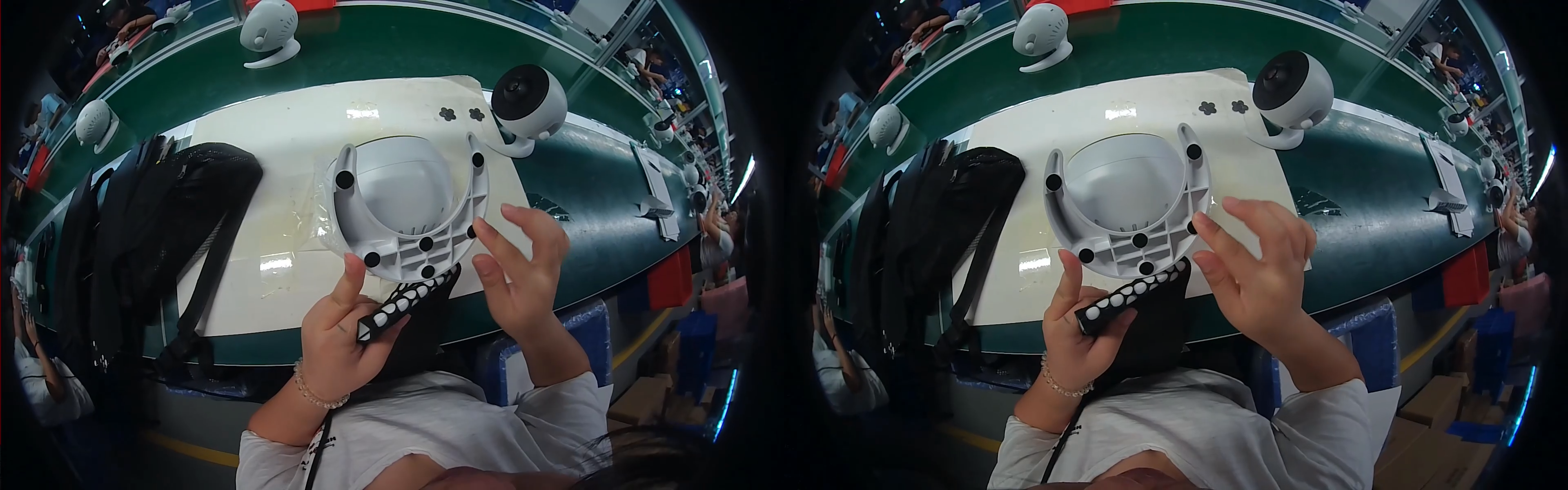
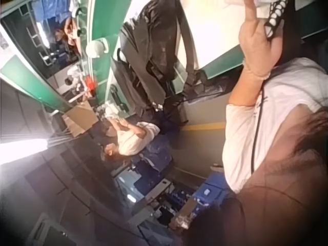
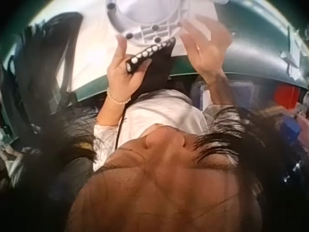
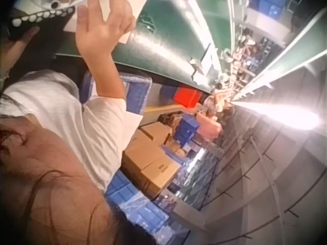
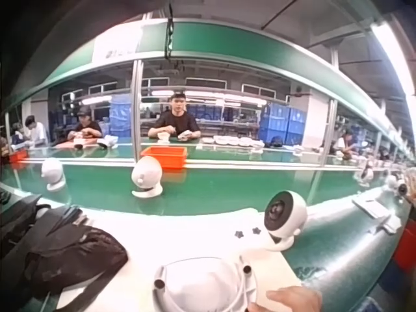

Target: Assembling plastic housings and internal components for spherical surveillance cameras on a factory assembly line.

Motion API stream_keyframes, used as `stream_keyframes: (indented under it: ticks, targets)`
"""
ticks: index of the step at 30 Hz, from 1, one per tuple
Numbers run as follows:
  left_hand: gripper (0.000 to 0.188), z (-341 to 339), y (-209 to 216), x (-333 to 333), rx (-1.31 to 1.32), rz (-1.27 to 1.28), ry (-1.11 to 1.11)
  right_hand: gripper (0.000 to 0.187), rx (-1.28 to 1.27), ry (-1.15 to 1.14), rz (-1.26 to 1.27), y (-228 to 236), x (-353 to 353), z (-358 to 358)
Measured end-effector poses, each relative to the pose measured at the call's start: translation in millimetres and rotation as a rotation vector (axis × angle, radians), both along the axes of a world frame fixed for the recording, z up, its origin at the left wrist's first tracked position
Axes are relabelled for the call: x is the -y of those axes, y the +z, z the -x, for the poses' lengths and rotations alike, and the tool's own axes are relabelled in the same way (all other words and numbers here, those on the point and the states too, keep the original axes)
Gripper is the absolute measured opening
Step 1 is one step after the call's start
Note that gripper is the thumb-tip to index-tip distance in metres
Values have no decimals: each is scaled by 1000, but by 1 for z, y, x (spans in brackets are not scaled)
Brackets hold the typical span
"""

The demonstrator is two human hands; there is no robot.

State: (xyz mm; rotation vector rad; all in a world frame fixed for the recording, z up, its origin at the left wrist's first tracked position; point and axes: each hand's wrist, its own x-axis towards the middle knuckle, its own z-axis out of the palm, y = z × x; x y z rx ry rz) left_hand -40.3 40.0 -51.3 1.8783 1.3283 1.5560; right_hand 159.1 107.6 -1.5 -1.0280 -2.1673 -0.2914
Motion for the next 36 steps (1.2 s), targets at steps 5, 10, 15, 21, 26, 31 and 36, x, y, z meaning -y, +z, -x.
stream_keyframes:
  ticks: [5, 10, 15, 21, 26, 31, 36]
  targets:
    - [18, -1, -1, 1, -8, 5, 0, 22, -320, 132, 284, -2, -17, 1]
    - [18, 1, -5, 1, -15, 40, -3, 50, -654, 263, 463, -30, -30, 8]
    - [18, 0, 3, 2, -13, 67, -8, 70, -1049, 400, 991, -16, -36, 7]
    - [17, 0, 1, 0, -35, 22, -11, 96, -868, 440, 927, -8, -30, 25]
    - [17, 2, -1, 1, -24, 51, -30, 99, -728, 282, 947, -6, -27, 32]
    - [18, 6, 0, -2, -36, 58, -53, 57, -969, 501, 1266, 2, -43, 20]
    - [18, 30, 6, 0, -33, 15, -177, 25, -973, 394, 1282, 30, -68, 33]
